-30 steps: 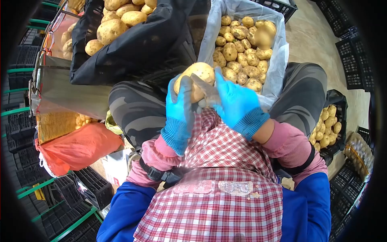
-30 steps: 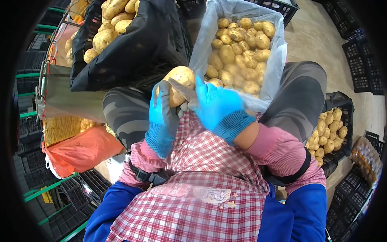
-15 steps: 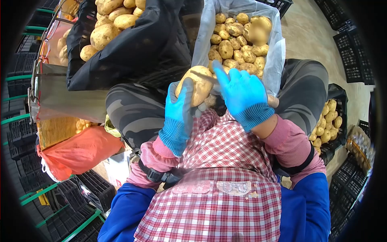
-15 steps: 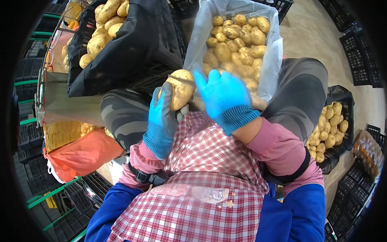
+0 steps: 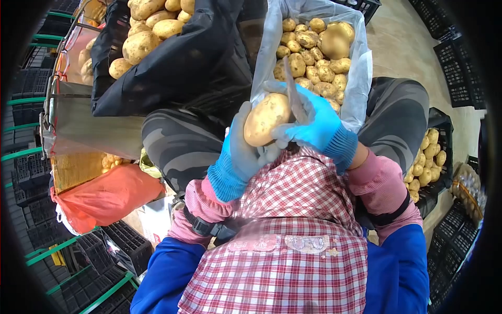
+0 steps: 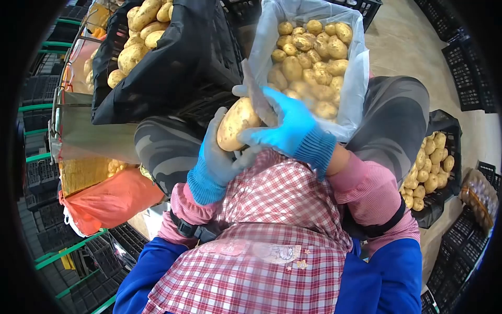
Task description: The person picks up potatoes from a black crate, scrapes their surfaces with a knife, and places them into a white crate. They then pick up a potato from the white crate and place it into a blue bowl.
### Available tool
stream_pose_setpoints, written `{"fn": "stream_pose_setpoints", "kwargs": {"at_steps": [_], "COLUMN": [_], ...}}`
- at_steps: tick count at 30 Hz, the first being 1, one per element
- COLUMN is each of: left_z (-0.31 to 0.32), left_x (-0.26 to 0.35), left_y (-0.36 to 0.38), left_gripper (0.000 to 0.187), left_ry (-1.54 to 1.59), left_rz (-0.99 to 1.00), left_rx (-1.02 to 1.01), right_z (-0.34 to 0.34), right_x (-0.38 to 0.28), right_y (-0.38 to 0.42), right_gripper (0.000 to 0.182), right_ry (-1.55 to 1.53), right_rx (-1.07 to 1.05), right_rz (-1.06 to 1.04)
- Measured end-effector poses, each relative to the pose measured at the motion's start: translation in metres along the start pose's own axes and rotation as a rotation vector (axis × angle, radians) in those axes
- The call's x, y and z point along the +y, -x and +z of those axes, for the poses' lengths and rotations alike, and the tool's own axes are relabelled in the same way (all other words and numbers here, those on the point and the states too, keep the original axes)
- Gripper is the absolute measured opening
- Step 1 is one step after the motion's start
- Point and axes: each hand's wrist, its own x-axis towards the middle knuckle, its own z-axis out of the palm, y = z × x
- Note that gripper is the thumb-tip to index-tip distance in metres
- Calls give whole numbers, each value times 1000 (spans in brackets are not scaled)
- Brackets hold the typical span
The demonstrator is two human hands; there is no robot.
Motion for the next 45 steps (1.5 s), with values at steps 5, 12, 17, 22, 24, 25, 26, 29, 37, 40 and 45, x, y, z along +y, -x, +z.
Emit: {"fn": "stream_pose_setpoints", "kwargs": {"at_steps": [5,12,17,22,24,25,26,29,37,40,45], "left_z": [19,21,23,21,16,16,16,16,22,16,19], "left_x": [16,15,14,13,8,8,8,10,29,17,13], "left_y": [12,12,9,5,5,6,7,8,10,9,11], "left_gripper": [50,59,60,59,64,67,70,73,80,71,71], "left_ry": [-155,138,345,387,223,171,121,-15,323,85,108], "left_rz": [-3,-54,-83,28,213,280,348,452,63,223,207], "left_rx": [-35,-178,-170,-190,-254,-277,-297,-269,-155,-144,-115], "right_z": [-2,-40,-41,-39,-39,-38,-36,-33,-16,-12,-15], "right_x": [0,25,29,26,26,25,22,16,-6,-28,-23], "right_y": [4,9,9,7,8,9,10,10,4,5,7], "right_gripper": [47,34,41,43,42,42,40,35,42,44,38], "right_ry": [182,862,812,813,764,695,622,474,-31,-117,-172], "right_rx": [122,8,-3,-21,-22,-35,-48,-69,41,55,81], "right_rz": [204,-484,-424,-428,-401,-341,-288,-210,138,242,268]}}
